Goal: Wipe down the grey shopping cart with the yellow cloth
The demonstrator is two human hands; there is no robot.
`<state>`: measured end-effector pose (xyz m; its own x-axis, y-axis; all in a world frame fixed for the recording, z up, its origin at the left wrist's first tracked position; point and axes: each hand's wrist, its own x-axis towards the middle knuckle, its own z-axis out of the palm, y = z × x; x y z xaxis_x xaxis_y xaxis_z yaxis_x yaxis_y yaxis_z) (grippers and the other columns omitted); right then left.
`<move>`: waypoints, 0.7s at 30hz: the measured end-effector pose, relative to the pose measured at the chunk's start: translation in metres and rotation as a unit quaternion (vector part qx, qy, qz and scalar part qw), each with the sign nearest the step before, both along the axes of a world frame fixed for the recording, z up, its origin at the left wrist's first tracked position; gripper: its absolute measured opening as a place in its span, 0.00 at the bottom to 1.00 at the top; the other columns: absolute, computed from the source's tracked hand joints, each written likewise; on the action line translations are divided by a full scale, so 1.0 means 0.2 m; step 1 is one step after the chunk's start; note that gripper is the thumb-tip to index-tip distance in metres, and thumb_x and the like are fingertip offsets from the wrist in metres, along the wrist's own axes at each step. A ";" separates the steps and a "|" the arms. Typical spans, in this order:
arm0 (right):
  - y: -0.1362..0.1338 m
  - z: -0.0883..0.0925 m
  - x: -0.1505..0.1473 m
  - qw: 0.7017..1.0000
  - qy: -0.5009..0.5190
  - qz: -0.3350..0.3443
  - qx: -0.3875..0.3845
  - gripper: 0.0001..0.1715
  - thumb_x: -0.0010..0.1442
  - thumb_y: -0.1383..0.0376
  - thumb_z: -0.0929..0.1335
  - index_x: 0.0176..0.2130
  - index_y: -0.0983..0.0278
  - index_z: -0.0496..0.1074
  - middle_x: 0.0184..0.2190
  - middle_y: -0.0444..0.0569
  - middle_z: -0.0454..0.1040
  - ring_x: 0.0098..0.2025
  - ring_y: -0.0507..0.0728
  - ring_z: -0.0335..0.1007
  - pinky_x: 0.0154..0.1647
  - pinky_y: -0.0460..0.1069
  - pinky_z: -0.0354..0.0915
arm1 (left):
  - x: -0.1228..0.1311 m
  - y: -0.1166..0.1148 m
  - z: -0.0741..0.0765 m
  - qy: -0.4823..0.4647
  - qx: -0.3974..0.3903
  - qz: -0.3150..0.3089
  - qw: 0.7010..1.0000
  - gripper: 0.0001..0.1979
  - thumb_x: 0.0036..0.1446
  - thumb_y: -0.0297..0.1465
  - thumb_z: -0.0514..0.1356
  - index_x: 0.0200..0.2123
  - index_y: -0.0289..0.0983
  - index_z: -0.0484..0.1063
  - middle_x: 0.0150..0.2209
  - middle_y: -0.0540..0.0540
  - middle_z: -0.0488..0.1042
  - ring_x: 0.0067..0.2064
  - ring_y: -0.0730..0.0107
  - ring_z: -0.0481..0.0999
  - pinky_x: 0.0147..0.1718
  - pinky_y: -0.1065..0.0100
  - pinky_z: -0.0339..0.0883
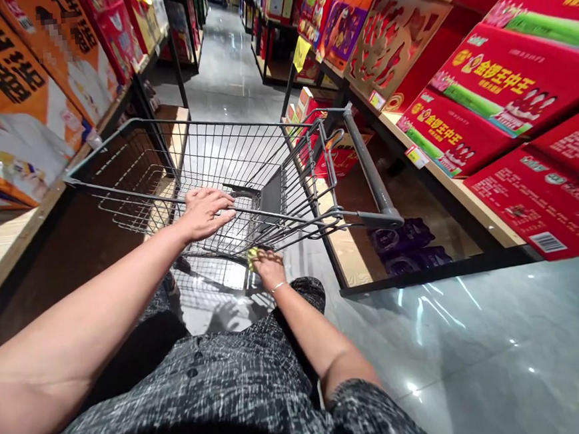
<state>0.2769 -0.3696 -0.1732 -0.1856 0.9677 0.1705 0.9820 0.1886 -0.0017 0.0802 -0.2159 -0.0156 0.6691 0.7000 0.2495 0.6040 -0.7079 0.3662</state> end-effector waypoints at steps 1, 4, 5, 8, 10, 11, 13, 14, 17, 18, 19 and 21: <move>-0.04 0.07 0.07 1.000 -0.004 -0.015 0.021 0.18 0.66 0.70 0.65 0.51 0.55 0.77 0.53 0.49 0.74 0.49 0.58 0.62 0.48 0.53 0.56 | 0.00 0.00 0.00 -0.002 0.002 -0.001 1.000 0.20 0.65 0.49 0.50 0.44 0.44 0.75 0.53 0.50 0.76 0.60 0.55 0.64 0.59 0.51 0.45; -0.18 0.34 0.31 0.986 -0.013 -0.073 0.152 0.24 0.64 0.70 0.65 0.56 0.55 0.75 0.53 0.55 0.72 0.50 0.61 0.62 0.48 0.55 0.58 | 0.00 0.00 -0.01 -0.007 0.001 -0.004 1.000 0.20 0.65 0.49 0.50 0.45 0.45 0.75 0.54 0.49 0.75 0.60 0.54 0.64 0.59 0.49 0.45; -0.23 0.44 0.39 0.975 -0.016 -0.090 0.204 0.26 0.62 0.71 0.65 0.57 0.55 0.74 0.53 0.56 0.71 0.50 0.62 0.62 0.48 0.56 0.59 | 0.00 0.00 -0.01 -0.008 -0.001 -0.005 1.000 0.20 0.65 0.50 0.50 0.46 0.45 0.75 0.54 0.49 0.75 0.60 0.53 0.64 0.59 0.49 0.45; -0.33 0.73 0.60 0.924 -0.037 -0.150 0.351 0.33 0.53 0.70 0.67 0.59 0.58 0.73 0.51 0.59 0.68 0.52 0.66 0.62 0.49 0.59 0.60 | 0.00 -0.01 -0.01 -0.008 -0.004 -0.004 1.000 0.21 0.64 0.51 0.51 0.45 0.46 0.75 0.53 0.49 0.76 0.60 0.53 0.64 0.59 0.49 0.45; -0.34 0.89 0.70 0.881 -0.041 -0.211 0.422 0.35 0.50 0.69 0.67 0.58 0.59 0.74 0.51 0.60 0.67 0.52 0.68 0.62 0.49 0.62 0.60 | 0.00 -0.01 -0.02 -0.010 0.000 0.000 1.000 0.21 0.62 0.52 0.52 0.44 0.46 0.75 0.53 0.49 0.76 0.60 0.52 0.64 0.59 0.48 0.45; -0.33 0.95 0.73 0.870 -0.037 -0.233 0.433 0.36 0.49 0.68 0.67 0.58 0.60 0.73 0.51 0.60 0.67 0.51 0.68 0.63 0.49 0.62 0.60 | 0.00 -0.01 -0.02 -0.010 0.003 0.003 1.000 0.21 0.62 0.52 0.53 0.44 0.46 0.75 0.52 0.48 0.76 0.60 0.52 0.65 0.59 0.48 0.45; -0.29 1.05 0.74 0.877 -0.027 -0.253 0.408 0.38 0.48 0.67 0.66 0.60 0.63 0.71 0.52 0.61 0.69 0.50 0.68 0.64 0.49 0.62 0.60 | 0.00 -0.01 -0.03 -0.008 0.012 0.007 1.000 0.20 0.60 0.52 0.56 0.45 0.45 0.74 0.52 0.47 0.76 0.59 0.52 0.66 0.59 0.47 0.46; -0.25 1.08 0.73 0.889 -0.023 -0.258 0.378 0.40 0.48 0.67 0.65 0.61 0.64 0.69 0.52 0.61 0.70 0.50 0.67 0.64 0.49 0.61 0.59 | 0.00 -0.01 -0.03 -0.005 0.015 0.008 1.000 0.20 0.59 0.52 0.57 0.45 0.45 0.74 0.52 0.47 0.76 0.59 0.51 0.66 0.58 0.46 0.46; -0.15 1.14 0.60 0.930 -0.038 -0.238 0.278 0.40 0.49 0.66 0.65 0.62 0.64 0.67 0.51 0.58 0.73 0.50 0.66 0.64 0.48 0.58 0.57 | 0.01 -0.02 -0.03 -0.003 0.020 0.009 1.000 0.20 0.58 0.50 0.59 0.45 0.44 0.74 0.52 0.47 0.76 0.58 0.52 0.67 0.58 0.46 0.47; -0.11 1.15 0.55 0.945 -0.050 -0.210 0.244 0.40 0.49 0.66 0.65 0.62 0.63 0.67 0.50 0.57 0.73 0.50 0.65 0.64 0.48 0.57 0.56 | 0.01 -0.02 -0.03 -0.004 0.020 0.010 1.000 0.19 0.58 0.49 0.59 0.45 0.44 0.74 0.52 0.47 0.76 0.58 0.52 0.67 0.58 0.47 0.47; -0.08 1.16 0.49 0.960 -0.063 -0.175 0.210 0.39 0.49 0.67 0.66 0.61 0.62 0.67 0.50 0.56 0.73 0.50 0.64 0.64 0.48 0.56 0.55 | 0.02 -0.03 -0.02 -0.006 0.020 0.010 1.000 0.19 0.57 0.49 0.60 0.45 0.44 0.74 0.52 0.47 0.76 0.59 0.52 0.66 0.58 0.47 0.46; -0.03 1.19 0.42 0.979 -0.087 -0.103 0.151 0.37 0.49 0.68 0.68 0.59 0.59 0.70 0.49 0.53 0.74 0.48 0.62 0.64 0.46 0.54 0.54 | 0.02 -0.03 -0.02 -0.009 0.019 0.009 1.000 0.18 0.57 0.49 0.60 0.44 0.44 0.74 0.52 0.48 0.76 0.60 0.52 0.65 0.58 0.47 0.46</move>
<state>0.3618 -0.3766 0.0643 -0.0442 0.8985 0.4368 0.9797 -0.0466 0.1950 0.0839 -0.2209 -0.0198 0.6512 0.7022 0.2878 0.6113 -0.7101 0.3494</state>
